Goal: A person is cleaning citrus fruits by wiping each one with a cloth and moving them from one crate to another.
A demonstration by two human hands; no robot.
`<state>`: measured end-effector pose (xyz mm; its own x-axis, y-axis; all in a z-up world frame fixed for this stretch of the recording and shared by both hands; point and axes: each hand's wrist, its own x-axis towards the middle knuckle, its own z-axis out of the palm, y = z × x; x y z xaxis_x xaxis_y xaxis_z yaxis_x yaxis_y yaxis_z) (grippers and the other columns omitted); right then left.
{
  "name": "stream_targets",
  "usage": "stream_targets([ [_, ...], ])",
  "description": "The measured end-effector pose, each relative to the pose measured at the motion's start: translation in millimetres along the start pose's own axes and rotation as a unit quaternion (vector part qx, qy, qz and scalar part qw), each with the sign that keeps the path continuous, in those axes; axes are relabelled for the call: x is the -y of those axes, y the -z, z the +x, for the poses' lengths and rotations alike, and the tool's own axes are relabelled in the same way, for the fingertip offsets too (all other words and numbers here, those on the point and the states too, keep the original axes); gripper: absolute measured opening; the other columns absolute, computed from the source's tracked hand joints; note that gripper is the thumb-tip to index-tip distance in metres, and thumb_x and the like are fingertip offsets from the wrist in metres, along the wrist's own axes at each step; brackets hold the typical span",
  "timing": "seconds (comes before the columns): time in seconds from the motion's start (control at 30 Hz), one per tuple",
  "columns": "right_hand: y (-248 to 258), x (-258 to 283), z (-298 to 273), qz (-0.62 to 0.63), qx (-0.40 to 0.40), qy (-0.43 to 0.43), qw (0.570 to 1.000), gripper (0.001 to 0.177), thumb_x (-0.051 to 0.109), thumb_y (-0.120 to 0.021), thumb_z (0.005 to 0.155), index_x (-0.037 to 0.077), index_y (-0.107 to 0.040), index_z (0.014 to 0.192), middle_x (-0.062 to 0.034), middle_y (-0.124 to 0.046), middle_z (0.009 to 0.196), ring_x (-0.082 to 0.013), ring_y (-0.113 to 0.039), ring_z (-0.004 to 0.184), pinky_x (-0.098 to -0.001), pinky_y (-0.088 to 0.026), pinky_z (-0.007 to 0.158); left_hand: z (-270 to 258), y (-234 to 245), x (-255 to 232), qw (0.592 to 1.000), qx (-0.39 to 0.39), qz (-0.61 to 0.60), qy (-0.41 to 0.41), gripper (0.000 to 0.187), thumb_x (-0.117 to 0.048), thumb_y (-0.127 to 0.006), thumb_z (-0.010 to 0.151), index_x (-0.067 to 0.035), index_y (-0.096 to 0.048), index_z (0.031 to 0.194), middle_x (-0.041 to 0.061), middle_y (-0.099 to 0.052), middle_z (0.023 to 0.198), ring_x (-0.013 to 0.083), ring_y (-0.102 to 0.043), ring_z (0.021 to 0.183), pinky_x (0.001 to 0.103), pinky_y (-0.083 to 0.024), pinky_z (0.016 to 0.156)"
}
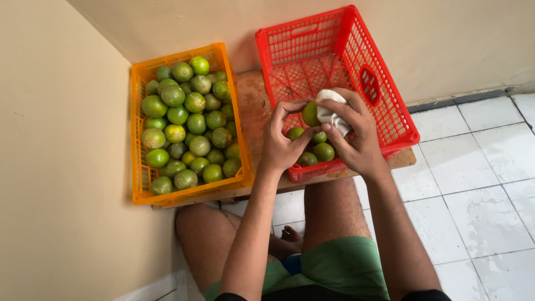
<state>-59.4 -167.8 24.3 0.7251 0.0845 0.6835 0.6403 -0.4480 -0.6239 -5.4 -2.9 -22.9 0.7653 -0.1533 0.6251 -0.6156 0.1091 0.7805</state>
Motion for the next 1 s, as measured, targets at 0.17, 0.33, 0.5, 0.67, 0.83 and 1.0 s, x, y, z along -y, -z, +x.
stream_targets([
  [0.17,-4,-3,3,0.062,-0.025,-0.085,0.994,0.038,0.025,-0.044,0.110,0.002,-0.061,0.135,-0.0234,-0.063,0.131,-0.0323,-0.060,0.115,-0.0497,-0.045,0.099,5,-3,-10,0.999,0.027,0.005,-0.025,0.052,-0.015,-0.087,0.086,-0.015,-0.067,0.134,0.007,-0.071,0.129,0.0239,-0.066,0.124,0.044,-0.051,0.109],
  [0.33,4,-5,-1,0.075,-0.031,-0.046,0.996,0.039,0.021,-0.058,0.103,0.003,-0.061,0.137,-0.0224,-0.061,0.132,-0.0296,-0.056,0.117,-0.0438,-0.043,0.098,1,-6,-6,0.999,0.012,-0.046,0.004,0.049,-0.008,-0.086,0.085,-0.008,-0.065,0.129,0.011,-0.070,0.130,0.0268,-0.068,0.120,0.046,-0.053,0.104],
  [0.5,1,24,12,0.105,0.045,-0.246,0.962,0.048,0.039,-0.039,0.111,0.005,-0.064,0.133,-0.0268,-0.067,0.114,-0.0376,-0.064,0.100,-0.0554,-0.047,0.096,2,-3,-12,0.997,0.017,0.073,-0.004,0.044,-0.020,-0.088,0.085,-0.012,-0.065,0.121,0.004,-0.070,0.129,0.0291,-0.063,0.129,0.060,-0.014,0.125],
  [0.67,4,0,5,0.089,-0.024,-0.197,0.976,0.039,0.032,-0.046,0.109,0.007,-0.064,0.133,-0.0193,-0.067,0.112,-0.0269,-0.061,0.098,-0.0439,-0.049,0.090,3,0,4,0.994,0.015,0.102,0.044,0.044,-0.027,-0.086,0.086,-0.009,-0.058,0.115,0.013,-0.073,0.121,0.0373,-0.061,0.127,0.063,-0.010,0.125],
  [0.83,3,-7,-3,0.060,-0.200,-0.111,0.972,0.040,0.037,-0.045,0.111,0.010,-0.060,0.137,-0.0140,-0.068,0.105,-0.0207,-0.067,0.093,-0.0348,-0.059,0.080,10,0,-21,0.981,0.082,0.158,0.078,0.044,-0.032,-0.081,0.089,-0.009,-0.054,0.116,0.012,-0.074,0.115,0.0344,-0.068,0.119,0.067,-0.009,0.123],
  [1.0,1,-23,-13,0.072,-0.337,-0.125,0.930,0.039,0.041,-0.038,0.113,0.015,-0.051,0.140,-0.0140,-0.068,0.111,-0.0179,-0.068,0.097,-0.0329,-0.063,0.080,22,-4,-25,0.930,0.175,0.315,0.078,0.047,-0.027,-0.080,0.088,-0.011,-0.054,0.124,0.016,-0.074,0.111,0.0371,-0.070,0.112,0.076,-0.018,0.116],
])
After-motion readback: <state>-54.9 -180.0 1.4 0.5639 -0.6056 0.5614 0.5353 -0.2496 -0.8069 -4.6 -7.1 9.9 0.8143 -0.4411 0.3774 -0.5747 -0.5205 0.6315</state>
